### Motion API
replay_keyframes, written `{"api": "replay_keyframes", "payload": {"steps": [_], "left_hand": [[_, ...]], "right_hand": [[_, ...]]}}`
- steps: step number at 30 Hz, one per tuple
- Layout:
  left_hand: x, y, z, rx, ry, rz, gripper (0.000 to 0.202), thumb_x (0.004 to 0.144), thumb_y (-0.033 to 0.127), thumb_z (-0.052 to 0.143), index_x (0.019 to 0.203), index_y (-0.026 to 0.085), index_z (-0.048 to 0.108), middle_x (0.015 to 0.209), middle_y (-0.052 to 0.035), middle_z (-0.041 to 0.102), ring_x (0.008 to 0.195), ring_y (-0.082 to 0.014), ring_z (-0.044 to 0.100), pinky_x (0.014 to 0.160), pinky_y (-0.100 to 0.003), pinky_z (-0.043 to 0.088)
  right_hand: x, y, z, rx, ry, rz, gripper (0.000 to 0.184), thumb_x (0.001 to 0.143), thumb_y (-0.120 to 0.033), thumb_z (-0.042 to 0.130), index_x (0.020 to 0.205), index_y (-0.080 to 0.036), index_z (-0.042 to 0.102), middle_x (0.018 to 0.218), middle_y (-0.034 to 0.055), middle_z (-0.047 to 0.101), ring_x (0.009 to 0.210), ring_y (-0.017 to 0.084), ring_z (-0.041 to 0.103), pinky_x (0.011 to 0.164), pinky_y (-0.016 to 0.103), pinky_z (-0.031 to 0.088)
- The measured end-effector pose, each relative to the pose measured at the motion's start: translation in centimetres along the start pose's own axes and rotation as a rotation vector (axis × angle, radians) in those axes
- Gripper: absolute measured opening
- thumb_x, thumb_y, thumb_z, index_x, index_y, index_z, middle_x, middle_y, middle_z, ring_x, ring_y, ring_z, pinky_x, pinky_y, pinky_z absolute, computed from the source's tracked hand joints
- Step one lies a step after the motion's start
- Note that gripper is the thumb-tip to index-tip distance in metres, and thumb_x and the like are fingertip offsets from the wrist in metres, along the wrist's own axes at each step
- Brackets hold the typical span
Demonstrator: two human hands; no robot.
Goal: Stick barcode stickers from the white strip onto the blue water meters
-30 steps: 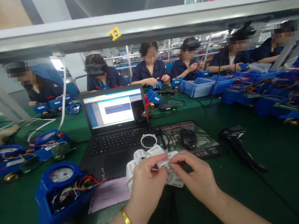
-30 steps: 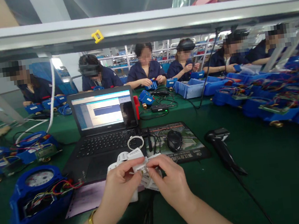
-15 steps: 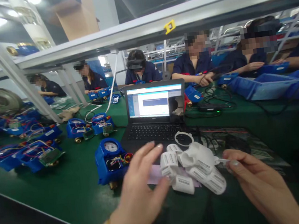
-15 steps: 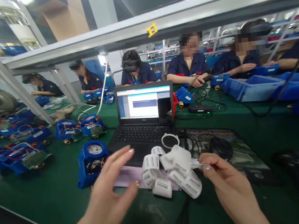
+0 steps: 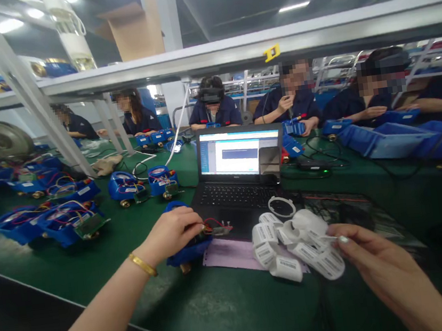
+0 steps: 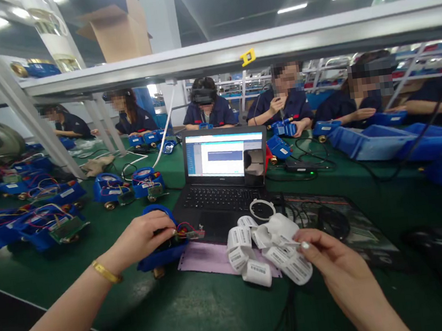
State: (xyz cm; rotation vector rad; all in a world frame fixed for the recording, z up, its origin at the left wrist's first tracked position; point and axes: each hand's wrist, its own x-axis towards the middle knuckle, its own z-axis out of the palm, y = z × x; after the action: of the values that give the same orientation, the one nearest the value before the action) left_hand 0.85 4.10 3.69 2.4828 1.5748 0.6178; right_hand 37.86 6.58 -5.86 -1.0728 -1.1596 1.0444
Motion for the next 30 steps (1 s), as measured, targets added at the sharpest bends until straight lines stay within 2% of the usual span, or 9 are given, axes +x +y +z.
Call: {"api": "replay_keyframes", "payload": {"steps": [2, 4, 7, 11, 14, 16, 18, 21, 30], "left_hand": [[-0.6, -0.5, 0.7, -0.059, 0.117, -0.056, 0.03, 0.089, 0.035, 0.04, 0.077, 0.019, 0.063, 0.076, -0.0039, 0.061, 0.079, -0.0186, 0.056, 0.089, -0.031, 0.041], [-1.4, -0.8, 1.5, -0.113, 0.236, -0.128, 0.032, 0.089, 0.038, 0.039, 0.075, 0.019, 0.061, 0.077, -0.004, 0.061, 0.084, -0.0197, 0.057, 0.092, -0.032, 0.04], [-2.8, -0.9, 2.3, -0.161, 0.407, -0.262, 0.032, 0.087, 0.042, 0.041, 0.074, 0.018, 0.059, 0.078, -0.004, 0.061, 0.081, -0.0196, 0.056, 0.078, -0.028, 0.043], [-5.2, -0.9, 2.7, -0.152, 0.665, -0.475, 0.033, 0.087, 0.044, 0.044, 0.077, 0.017, 0.059, 0.069, -0.0021, 0.059, 0.064, -0.0166, 0.052, 0.063, -0.025, 0.039], [-6.9, -1.0, 2.6, -0.152, 0.869, -0.603, 0.033, 0.087, 0.045, 0.046, 0.077, 0.016, 0.058, 0.07, -0.0017, 0.06, 0.064, -0.0164, 0.054, 0.06, -0.024, 0.039], [-7.4, -0.9, 2.7, -0.192, 0.965, -0.631, 0.032, 0.087, 0.044, 0.048, 0.076, 0.016, 0.059, 0.071, -0.0016, 0.062, 0.065, -0.0164, 0.055, 0.061, -0.023, 0.04], [-7.4, -0.8, 2.9, -0.218, 1.006, -0.626, 0.03, 0.087, 0.042, 0.049, 0.075, 0.016, 0.059, 0.07, -0.0014, 0.062, 0.065, -0.0159, 0.056, 0.061, -0.023, 0.042], [-6.7, -0.8, 3.0, -0.185, 1.014, -0.624, 0.03, 0.088, 0.039, 0.048, 0.074, 0.016, 0.059, 0.069, -0.001, 0.062, 0.065, -0.015, 0.056, 0.062, -0.022, 0.042], [-5.2, -1.4, 3.1, -0.037, 1.002, -0.608, 0.029, 0.089, 0.036, 0.049, 0.074, 0.014, 0.059, 0.067, 0.0, 0.059, 0.062, -0.0135, 0.051, 0.059, -0.023, 0.036]], "right_hand": [[-1.2, -1.2, 2.2, -0.044, -0.129, -0.042, 0.035, 0.064, -0.047, 0.079, 0.074, -0.016, 0.068, 0.091, 0.012, 0.064, 0.076, 0.023, 0.062, 0.057, 0.025, 0.054], [-2.2, -2.2, 5.0, -0.065, -0.274, -0.079, 0.031, 0.072, -0.045, 0.074, 0.071, -0.016, 0.065, 0.093, 0.0122, 0.065, 0.085, 0.024, 0.063, 0.067, 0.028, 0.055], [-3.0, -2.7, 9.8, -0.029, -0.441, -0.057, 0.025, 0.077, -0.04, 0.069, 0.071, -0.017, 0.061, 0.096, 0.0109, 0.065, 0.091, 0.024, 0.063, 0.079, 0.033, 0.054], [-3.2, -1.2, 15.0, 0.046, -0.532, -0.028, 0.014, 0.077, -0.031, 0.063, 0.076, -0.018, 0.059, 0.108, 0.0099, 0.063, 0.1, 0.023, 0.061, 0.085, 0.036, 0.052], [-3.2, -0.2, 17.9, 0.06, -0.594, -0.074, 0.007, 0.078, -0.024, 0.058, 0.078, -0.018, 0.059, 0.111, 0.0098, 0.061, 0.103, 0.021, 0.06, 0.086, 0.035, 0.051], [-3.4, -0.2, 19.5, 0.053, -0.63, -0.128, 0.004, 0.08, -0.019, 0.056, 0.078, -0.017, 0.059, 0.112, 0.0096, 0.059, 0.104, 0.02, 0.058, 0.084, 0.033, 0.052], [-3.6, -0.5, 20.8, 0.042, -0.649, -0.184, 0.006, 0.081, -0.015, 0.054, 0.077, -0.017, 0.058, 0.114, 0.0095, 0.057, 0.106, 0.019, 0.056, 0.08, 0.03, 0.052], [-3.7, -0.9, 22.0, 0.008, -0.655, -0.236, 0.01, 0.082, -0.01, 0.054, 0.077, -0.017, 0.059, 0.12, 0.0094, 0.053, 0.111, 0.019, 0.053, 0.083, 0.031, 0.051], [-3.6, -0.5, 23.2, -0.119, -0.565, -0.269, 0.014, 0.078, -0.003, 0.06, 0.076, -0.016, 0.061, 0.121, 0.0105, 0.048, 0.118, 0.02, 0.049, 0.103, 0.04, 0.039]]}}
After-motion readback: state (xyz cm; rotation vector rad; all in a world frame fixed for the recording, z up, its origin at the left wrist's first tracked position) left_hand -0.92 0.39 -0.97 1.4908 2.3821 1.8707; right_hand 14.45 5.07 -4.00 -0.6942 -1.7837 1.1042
